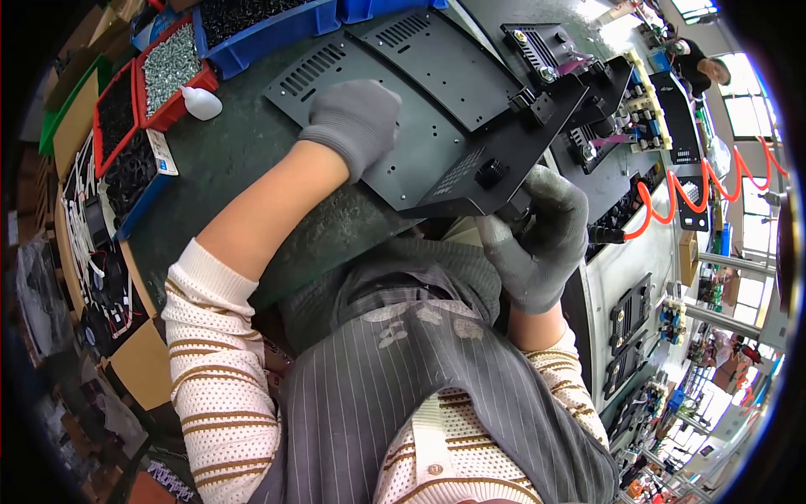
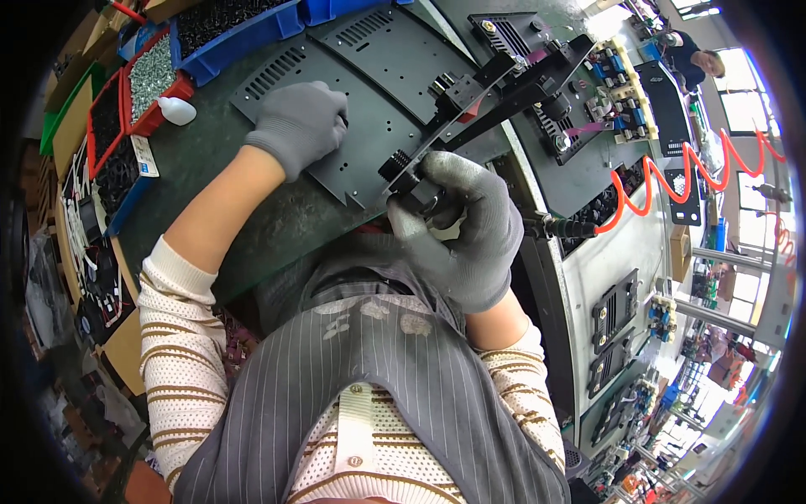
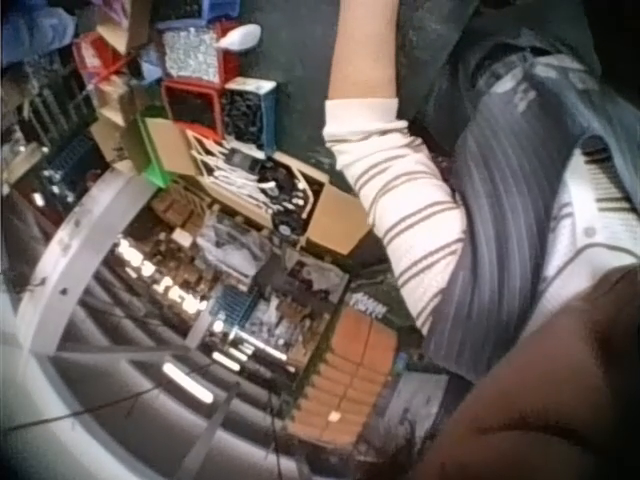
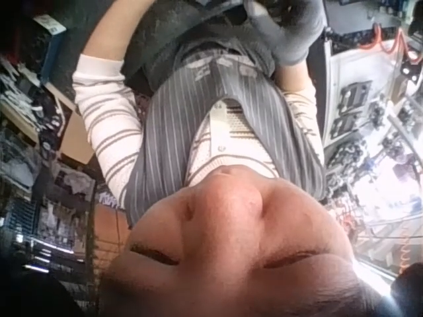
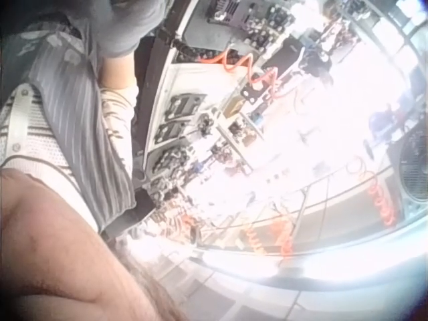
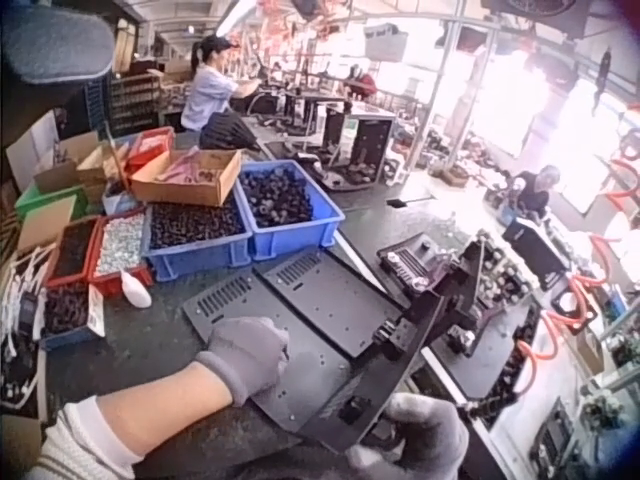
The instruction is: Assembling the metal housing of an electronic device, installing internal components and grommets, and securing them with an electric screwdriver.
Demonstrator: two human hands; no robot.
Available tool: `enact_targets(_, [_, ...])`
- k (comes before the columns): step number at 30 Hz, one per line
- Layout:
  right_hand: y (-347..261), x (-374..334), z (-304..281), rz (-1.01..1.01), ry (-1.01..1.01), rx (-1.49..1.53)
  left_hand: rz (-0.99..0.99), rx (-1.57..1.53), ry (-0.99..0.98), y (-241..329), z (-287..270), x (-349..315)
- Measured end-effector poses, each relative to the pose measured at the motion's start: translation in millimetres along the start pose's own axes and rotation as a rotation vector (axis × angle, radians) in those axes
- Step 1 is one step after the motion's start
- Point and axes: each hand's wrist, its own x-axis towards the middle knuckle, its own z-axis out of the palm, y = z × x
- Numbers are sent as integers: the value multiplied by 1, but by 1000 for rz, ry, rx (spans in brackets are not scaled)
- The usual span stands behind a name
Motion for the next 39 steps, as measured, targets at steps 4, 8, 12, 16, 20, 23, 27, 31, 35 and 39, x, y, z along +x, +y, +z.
enact_targets(4, [5, -2, 1, -7, 10, 19, 106, -1042, -7, -5, -35, -15])
enact_targets(8, [4, 2, -2, -56, 2, -66, 161, -1397, 53, 12, -64, -46])
enact_targets(12, [-4, 8, -4, -16, -12, -149, 393, -1515, -62, 3, -57, -55])
enact_targets(16, [-8, 17, -9, -53, -139, -270, 366, -1625, -174, 4, -64, -54])
enact_targets(20, [-12, 22, -6, -24, -233, -348, 253, -1669, -308, 10, -66, -51])
enact_targets(23, [-11, 21, -2, -109, -159, -338, 304, -1597, -132, 11, -63, -48])
enact_targets(27, [-8, 19, -5, -67, -194, -256, 274, -1814, -254, 13, -65, -48])
enact_targets(31, [-12, 25, -12, 391, -406, 187, 363, -1691, -285, 5, -66, -45])
enact_targets(35, [-4, 23, 3, -82, -167, -187, 365, -1696, -290, 7, -65, -44])
enact_targets(39, [-6, 21, -11, -97, -188, -291, 371, -1702, -288, 6, -66, -43])
